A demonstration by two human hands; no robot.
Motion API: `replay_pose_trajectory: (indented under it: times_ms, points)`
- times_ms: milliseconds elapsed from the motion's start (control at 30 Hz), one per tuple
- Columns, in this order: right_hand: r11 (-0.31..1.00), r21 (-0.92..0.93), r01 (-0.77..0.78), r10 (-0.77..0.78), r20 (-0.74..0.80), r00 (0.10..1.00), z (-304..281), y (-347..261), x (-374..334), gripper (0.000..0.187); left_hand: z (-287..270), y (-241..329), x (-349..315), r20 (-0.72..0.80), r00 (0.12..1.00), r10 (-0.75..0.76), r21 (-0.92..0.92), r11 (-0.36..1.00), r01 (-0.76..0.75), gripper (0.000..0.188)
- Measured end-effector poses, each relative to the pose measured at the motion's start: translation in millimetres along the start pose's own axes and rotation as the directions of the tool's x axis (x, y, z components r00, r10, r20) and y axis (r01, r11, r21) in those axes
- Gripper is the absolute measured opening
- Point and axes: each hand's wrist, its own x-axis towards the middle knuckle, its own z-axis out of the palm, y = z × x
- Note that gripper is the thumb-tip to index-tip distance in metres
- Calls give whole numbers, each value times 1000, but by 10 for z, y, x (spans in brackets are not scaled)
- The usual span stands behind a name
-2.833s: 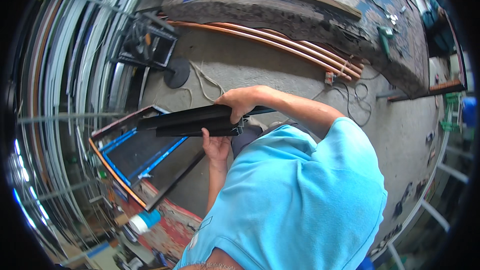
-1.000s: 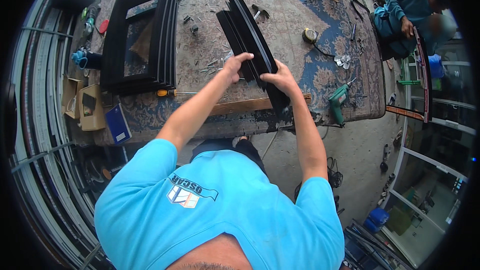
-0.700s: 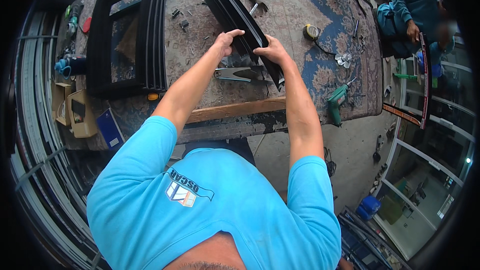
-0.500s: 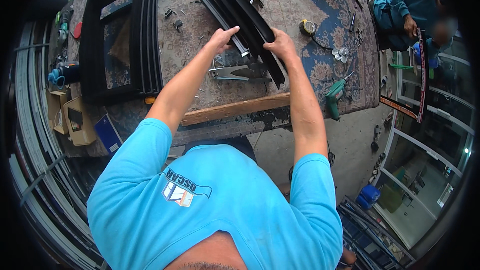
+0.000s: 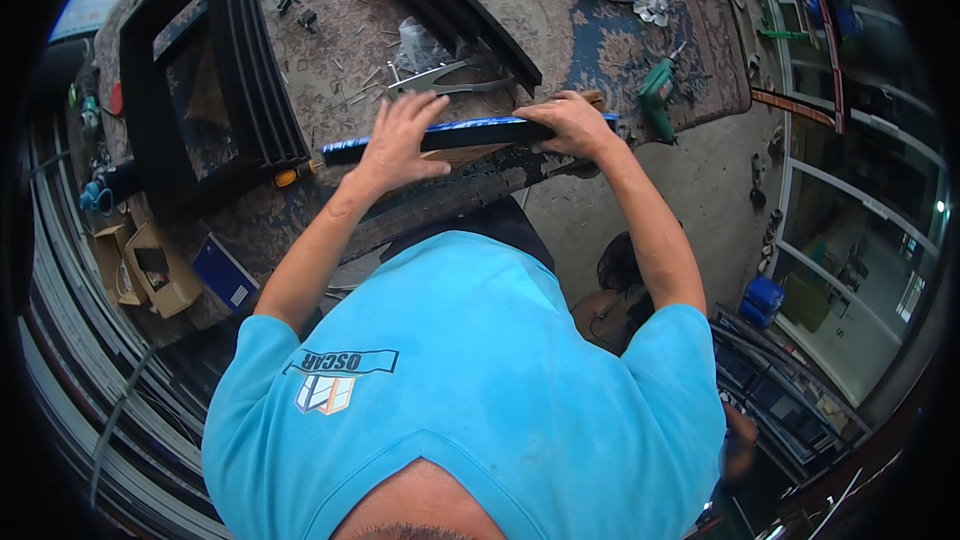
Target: Assemble aluminum and plastic window frames using a drill, screwdriver, and corner brackets.
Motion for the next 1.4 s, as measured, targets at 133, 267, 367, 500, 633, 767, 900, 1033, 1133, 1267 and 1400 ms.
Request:
replay_pose_trajectory:
  times_ms: [133,267,367,500,633,767,900,1033,1133,1267,1400]
  points:
    - [951,-252,181,-188,-6,982,277,187,223,80,584,-154,-63,188,967,-173,-81,978,191,70]
    - [996,-27,82,-86,-389,917,337,320,135,76,727,-182,-76,195,953,-230,-57,968,245,54]
    - [997,42,-67,79,-577,813,254,656,-190,54,787,-120,-169,201,922,-331,-112,927,357,54]
    - [845,95,-526,407,-752,519,519,1832,-751,65,869,71,-66,139,924,-356,-58,929,366,54]
    - [587,226,-777,778,-423,465,655,2354,-873,112,836,389,103,289,811,-509,43,853,520,58]
    - [600,341,-723,772,-484,412,773,2529,-766,124,1051,400,-54,153,873,-463,92,886,454,59]
    - [695,399,-598,693,-595,407,781,2613,-764,124,1169,530,75,120,909,-398,123,915,385,77]
    - [755,496,-430,656,-583,480,685,2691,-1051,116,1278,894,418,203,876,-438,188,895,404,95]
    - [792,607,-63,580,-716,388,758,2830,-1500,98,1491,1047,530,150,845,-513,340,829,443,94]
    - [482,876,21,723,-411,556,210,1827,-1948,64,1773,792,333,-151,903,-401,315,847,429,74]
    - [549,832,-79,550,-288,784,-153,1351,-2130,51,1818,777,350,-147,905,-399,282,860,425,62]
